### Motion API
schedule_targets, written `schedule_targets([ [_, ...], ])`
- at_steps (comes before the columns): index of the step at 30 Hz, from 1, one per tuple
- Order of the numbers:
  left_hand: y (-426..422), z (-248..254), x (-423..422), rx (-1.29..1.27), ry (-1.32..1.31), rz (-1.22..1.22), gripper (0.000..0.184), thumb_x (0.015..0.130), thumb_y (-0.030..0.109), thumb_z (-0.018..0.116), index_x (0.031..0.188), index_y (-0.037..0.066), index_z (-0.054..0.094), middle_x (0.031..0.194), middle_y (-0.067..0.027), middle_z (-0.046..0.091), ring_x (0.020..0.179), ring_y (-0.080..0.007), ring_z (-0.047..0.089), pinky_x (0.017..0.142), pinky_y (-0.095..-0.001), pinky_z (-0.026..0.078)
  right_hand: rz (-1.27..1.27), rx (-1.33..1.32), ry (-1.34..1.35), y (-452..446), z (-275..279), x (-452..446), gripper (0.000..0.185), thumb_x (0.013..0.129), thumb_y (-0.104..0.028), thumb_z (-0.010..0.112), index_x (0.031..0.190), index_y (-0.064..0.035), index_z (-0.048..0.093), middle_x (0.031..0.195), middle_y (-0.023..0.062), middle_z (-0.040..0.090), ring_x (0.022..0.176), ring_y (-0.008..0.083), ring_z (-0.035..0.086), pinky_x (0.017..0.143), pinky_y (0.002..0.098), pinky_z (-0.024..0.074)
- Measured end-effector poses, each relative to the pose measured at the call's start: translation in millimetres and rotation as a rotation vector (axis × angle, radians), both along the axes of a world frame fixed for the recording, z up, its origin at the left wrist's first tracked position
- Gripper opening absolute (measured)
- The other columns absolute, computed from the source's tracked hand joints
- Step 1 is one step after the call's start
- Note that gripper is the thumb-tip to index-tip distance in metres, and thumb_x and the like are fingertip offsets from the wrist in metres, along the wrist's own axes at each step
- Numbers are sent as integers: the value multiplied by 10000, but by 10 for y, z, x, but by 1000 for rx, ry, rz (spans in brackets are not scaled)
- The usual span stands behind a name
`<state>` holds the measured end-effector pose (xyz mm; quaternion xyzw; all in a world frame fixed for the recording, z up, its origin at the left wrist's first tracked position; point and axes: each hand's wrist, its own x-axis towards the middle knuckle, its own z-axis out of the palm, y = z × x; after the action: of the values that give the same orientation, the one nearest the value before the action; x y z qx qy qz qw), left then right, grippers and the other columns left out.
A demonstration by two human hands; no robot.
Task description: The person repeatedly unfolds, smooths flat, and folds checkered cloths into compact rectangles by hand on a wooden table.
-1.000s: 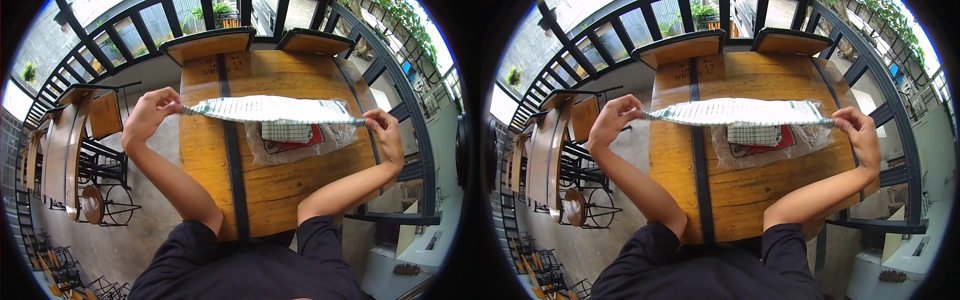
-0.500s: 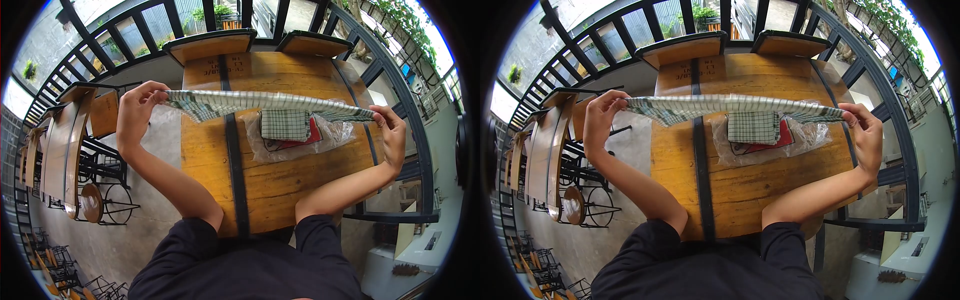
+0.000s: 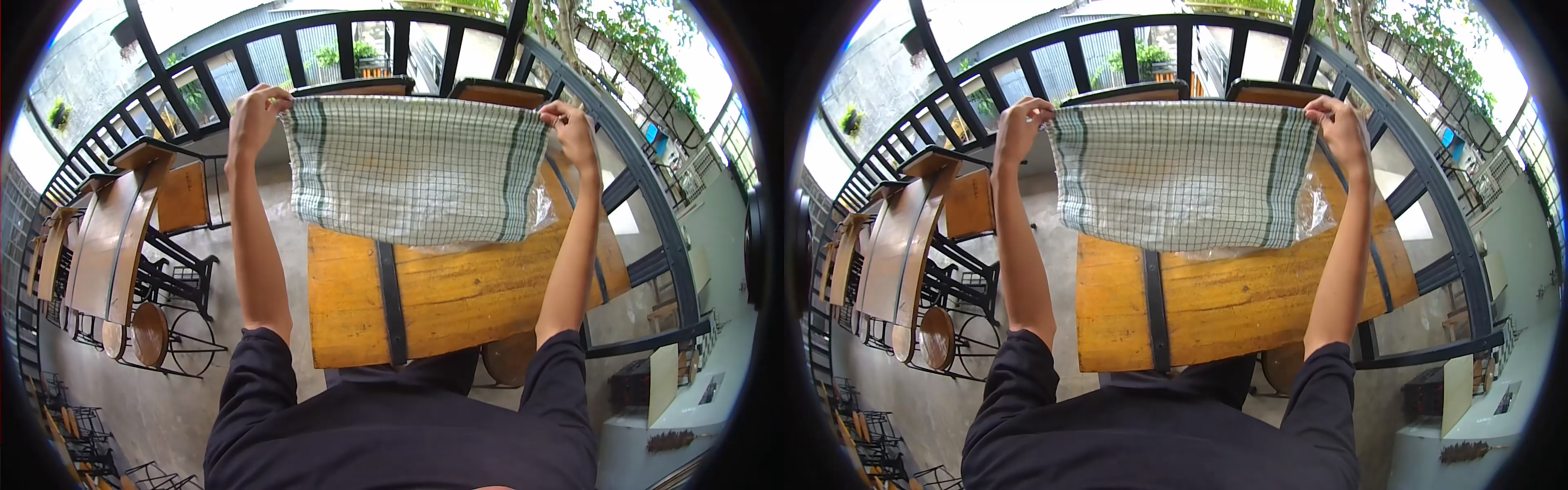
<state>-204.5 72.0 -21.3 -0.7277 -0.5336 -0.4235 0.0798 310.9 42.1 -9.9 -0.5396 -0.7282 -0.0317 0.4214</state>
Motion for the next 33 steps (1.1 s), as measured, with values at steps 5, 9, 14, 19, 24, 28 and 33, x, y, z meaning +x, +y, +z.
schedule_targets([
  [5, -681, 46, 27, 164, -101, -15, 91, 837, 78, 716, 925, 72, 735, 896, -70, 674, 748, -207, 608, 689, -328, 499, -69, 209, -35, -758, 271, -213, 85, 935, -75, 619, 949, -29, 688, 860, 70, 701, 708, 148, 623, 653, 287, 485],
  [9, -1523, -443, -17, 123, -64, -73, 143, 776, 8, 747, 908, 55, 720, 896, -66, 663, 828, -225, 611, 746, -332, 495, -45, 177, 52, -1678, -212, -211, 28, 900, -26, 653, 918, -47, 661, 861, 60, 634, 713, 164, 574, 600, 272, 436],
  [14, -2359, -1414, 15, -188, 6, -36, 212, 704, -32, 776, 884, 58, 710, 891, -43, 639, 857, -216, 590, 765, -363, 469, -68, -221, 101, -2462, -1288, -290, 51, 859, -15, 697, 898, -19, 664, 916, 63, 578, 757, 171, 572, 608, 279, 453],
  [19, -2799, -1992, 36, -373, -104, 12, 263, 682, -39, 775, 906, 89, 723, 941, -9, 623, 868, -208, 566, 766, -366, 457, -148, -440, 207, -2921, -2026, -366, 82, 827, 8, 714, 901, 6, 681, 933, 78, 564, 828, 212, 589, 683, 326, 488],
  [24, -2963, -2046, 43, -422, -140, 22, 266, 680, -24, 778, 910, 100, 728, 948, -3, 620, 874, -198, 567, 797, -366, 453, -148, -444, 151, -3056, -2105, -319, 98, 807, 38, 712, 897, 9, 686, 920, 85, 572, 843, 226, 590, 709, 336, 491],
  [28, -2993, -2008, 22, -448, -45, 21, 269, 681, -5, 785, 914, 120, 735, 951, 12, 620, 887, -181, 573, 824, -350, 433, -133, -492, 171, -3093, -2098, -306, 130, 781, 69, 718, 894, 10, 692, 905, 90, 578, 831, 227, 598, 724, 333, 496],
  [33, -3016, -2052, -5, -462, -13, 16, 276, 682, 6, 787, 921, 135, 740, 947, 28, 622, 892, -168, 577, 821, -338, 422, -134, -485, 146, -3124, -2091, -309, 148, 763, 81, 727, 890, 12, 696, 897, 90, 582, 807, 219, 604, 714, 320, 501],
])
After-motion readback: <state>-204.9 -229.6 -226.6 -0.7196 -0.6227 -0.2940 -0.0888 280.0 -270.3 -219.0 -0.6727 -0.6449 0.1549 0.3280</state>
